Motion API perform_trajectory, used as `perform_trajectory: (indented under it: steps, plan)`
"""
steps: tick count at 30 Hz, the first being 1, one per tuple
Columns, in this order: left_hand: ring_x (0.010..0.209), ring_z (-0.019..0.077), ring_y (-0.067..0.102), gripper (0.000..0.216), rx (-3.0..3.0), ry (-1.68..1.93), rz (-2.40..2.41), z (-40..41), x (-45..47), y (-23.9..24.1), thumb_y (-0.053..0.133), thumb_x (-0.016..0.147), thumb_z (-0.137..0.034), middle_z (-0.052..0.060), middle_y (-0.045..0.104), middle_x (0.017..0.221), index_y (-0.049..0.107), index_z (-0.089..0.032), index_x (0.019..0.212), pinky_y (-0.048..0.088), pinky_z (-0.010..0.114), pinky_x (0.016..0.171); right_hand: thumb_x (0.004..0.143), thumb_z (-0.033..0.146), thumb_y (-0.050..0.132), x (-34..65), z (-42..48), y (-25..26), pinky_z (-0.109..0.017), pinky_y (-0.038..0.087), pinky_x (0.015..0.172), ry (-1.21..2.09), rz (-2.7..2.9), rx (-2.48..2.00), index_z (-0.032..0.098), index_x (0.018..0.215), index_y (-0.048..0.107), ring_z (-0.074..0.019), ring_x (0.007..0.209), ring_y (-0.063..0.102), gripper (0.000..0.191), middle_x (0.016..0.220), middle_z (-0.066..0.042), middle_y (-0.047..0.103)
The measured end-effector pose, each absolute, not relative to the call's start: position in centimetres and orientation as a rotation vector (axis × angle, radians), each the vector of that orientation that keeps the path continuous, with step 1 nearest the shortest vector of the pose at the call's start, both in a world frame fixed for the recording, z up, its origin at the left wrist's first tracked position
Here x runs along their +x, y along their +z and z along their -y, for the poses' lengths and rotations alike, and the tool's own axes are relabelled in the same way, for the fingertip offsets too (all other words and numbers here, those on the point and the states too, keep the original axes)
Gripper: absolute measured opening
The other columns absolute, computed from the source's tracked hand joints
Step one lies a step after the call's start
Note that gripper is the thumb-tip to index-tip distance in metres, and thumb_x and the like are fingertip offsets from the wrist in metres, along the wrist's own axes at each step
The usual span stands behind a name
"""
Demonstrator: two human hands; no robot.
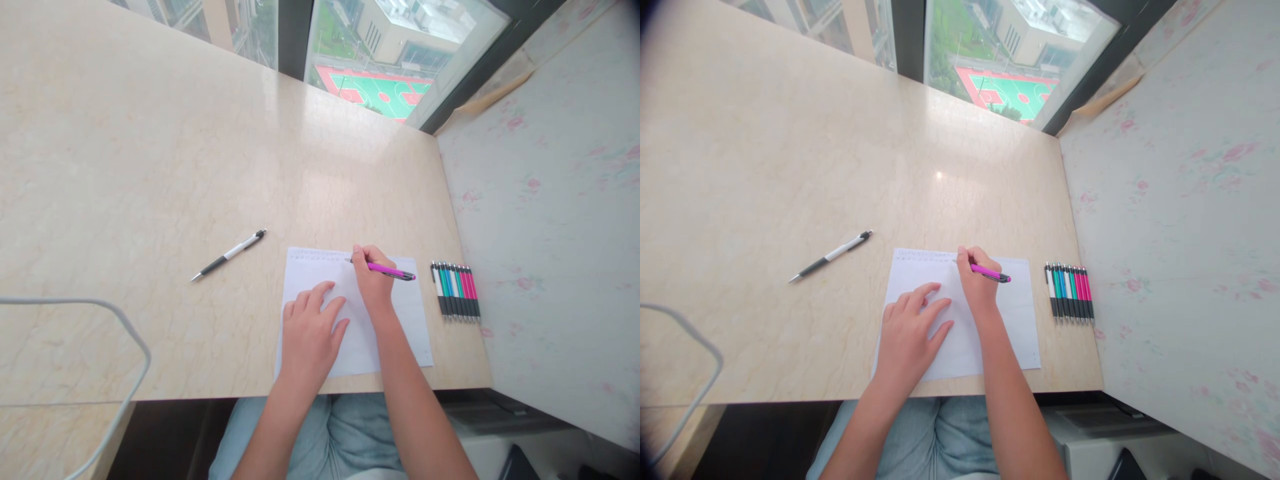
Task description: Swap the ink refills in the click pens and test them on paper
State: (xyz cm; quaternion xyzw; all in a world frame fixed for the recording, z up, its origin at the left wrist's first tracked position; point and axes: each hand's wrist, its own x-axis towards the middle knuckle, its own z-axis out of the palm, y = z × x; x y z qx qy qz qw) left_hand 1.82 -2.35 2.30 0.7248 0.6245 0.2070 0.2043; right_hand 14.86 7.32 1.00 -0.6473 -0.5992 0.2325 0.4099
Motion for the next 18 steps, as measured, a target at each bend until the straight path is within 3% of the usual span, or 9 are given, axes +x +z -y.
perform_trajectory:
  steps: [18]
  plan:
    - [0.108, 0.0289, 0.055, 0.022, 2.015, 0.574, -1.744, 2.34, 1.87, 2.31, 0.062, 0.086, -0.029, 0.005, 0.057, 0.135, 0.065, -0.028, 0.109, 0.041, 0.045, 0.083, 0.091, 0.039, 0.051, 14.63, -7.41, 0.7, -0.025, 0.029, 0.049, 0.502, 1.594, -1.671, 0.021, 0.057, 0.039, -0.0099, 0.048, 0.034, 0.04, 0.051, 0.006, 0.04]
